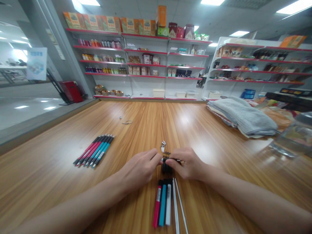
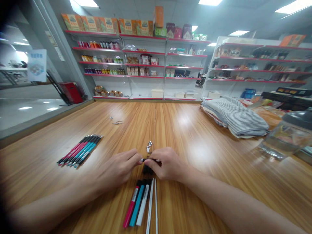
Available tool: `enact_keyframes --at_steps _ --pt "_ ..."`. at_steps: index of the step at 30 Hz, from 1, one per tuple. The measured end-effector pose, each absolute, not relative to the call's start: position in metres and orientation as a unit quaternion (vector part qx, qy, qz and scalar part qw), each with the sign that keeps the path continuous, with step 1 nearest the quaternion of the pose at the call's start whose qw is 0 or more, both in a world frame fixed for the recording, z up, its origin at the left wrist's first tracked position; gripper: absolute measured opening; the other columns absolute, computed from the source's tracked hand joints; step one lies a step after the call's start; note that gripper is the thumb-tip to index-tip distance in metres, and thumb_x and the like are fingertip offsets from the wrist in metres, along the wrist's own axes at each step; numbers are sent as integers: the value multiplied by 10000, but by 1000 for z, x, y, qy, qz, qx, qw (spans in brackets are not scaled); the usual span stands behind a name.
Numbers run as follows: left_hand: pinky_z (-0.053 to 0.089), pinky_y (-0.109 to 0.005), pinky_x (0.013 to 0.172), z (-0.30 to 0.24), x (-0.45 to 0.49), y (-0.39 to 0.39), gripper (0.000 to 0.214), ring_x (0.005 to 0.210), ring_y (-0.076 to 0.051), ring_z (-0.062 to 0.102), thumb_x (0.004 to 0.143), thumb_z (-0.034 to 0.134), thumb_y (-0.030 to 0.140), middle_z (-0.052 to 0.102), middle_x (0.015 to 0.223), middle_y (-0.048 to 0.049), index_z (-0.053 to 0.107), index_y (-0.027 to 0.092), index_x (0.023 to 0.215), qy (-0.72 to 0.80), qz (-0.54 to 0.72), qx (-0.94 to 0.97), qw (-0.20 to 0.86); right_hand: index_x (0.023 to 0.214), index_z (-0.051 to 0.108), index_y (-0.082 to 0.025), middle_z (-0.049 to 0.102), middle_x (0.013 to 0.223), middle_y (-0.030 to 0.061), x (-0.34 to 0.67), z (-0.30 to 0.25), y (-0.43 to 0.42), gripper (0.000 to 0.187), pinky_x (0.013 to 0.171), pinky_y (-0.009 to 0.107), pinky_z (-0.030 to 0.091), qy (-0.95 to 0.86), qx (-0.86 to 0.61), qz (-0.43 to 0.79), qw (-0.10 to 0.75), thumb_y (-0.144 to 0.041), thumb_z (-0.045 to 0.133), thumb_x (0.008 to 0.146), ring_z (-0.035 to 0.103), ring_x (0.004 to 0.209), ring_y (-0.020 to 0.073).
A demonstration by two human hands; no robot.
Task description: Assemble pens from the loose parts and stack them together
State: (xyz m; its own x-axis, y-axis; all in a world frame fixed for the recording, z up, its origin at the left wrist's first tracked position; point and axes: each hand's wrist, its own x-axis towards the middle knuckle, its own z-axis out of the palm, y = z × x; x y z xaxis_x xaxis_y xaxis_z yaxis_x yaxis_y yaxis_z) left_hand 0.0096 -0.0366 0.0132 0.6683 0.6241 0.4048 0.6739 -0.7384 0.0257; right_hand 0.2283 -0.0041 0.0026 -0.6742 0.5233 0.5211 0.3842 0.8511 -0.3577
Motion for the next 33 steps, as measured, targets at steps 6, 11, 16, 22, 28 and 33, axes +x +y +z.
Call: enact_keyframes --at_steps 6,11,16,22,28,33 --pt "409 -248 589 10 7 -37 104 676 -136 532 931 385 144 559 794 -17 486 169 925 -370 -211 -904 34 737 574 -160 540 623 7 226 4 -4 237 545 238 316 -904 -263 98 324 -305 493 906 463 557 106" --pt "384 -233 557 12 6 -38 150 628 -114 497 968 369 240 523 796 -9 482 175 894 -372 -200 -906 39 684 556 -162 536 601 0 224 1 -2 286 541 233 314 -902 -277 87 319 -303 479 921 473 545 99" --pt "401 -252 606 8 3 -36 146 673 -133 505 920 373 88 537 788 -14 474 168 850 -367 -190 -910 25 831 586 -157 583 680 8 223 4 -6 181 570 222 351 -898 -267 97 337 -327 549 882 513 596 107" --pt "397 -253 608 13 5 -38 136 696 -135 514 967 387 251 541 823 -20 492 173 930 -370 -200 -907 30 679 542 -161 523 585 -8 221 3 -5 340 532 222 311 -899 -312 107 289 -328 428 953 463 525 89" --pt "391 -231 565 11 6 -36 166 630 -114 493 938 376 141 537 757 -16 485 168 816 -359 -223 -906 20 821 607 -165 576 638 0 224 1 -6 226 549 218 344 -892 -288 113 330 -348 512 913 494 555 98" --pt "441 -275 663 8 6 -37 119 761 -157 553 921 403 122 587 832 -43 514 165 922 -352 -240 -905 3 771 590 -156 505 579 -21 226 5 -7 240 513 210 317 -889 -293 139 322 -328 499 912 430 510 83"
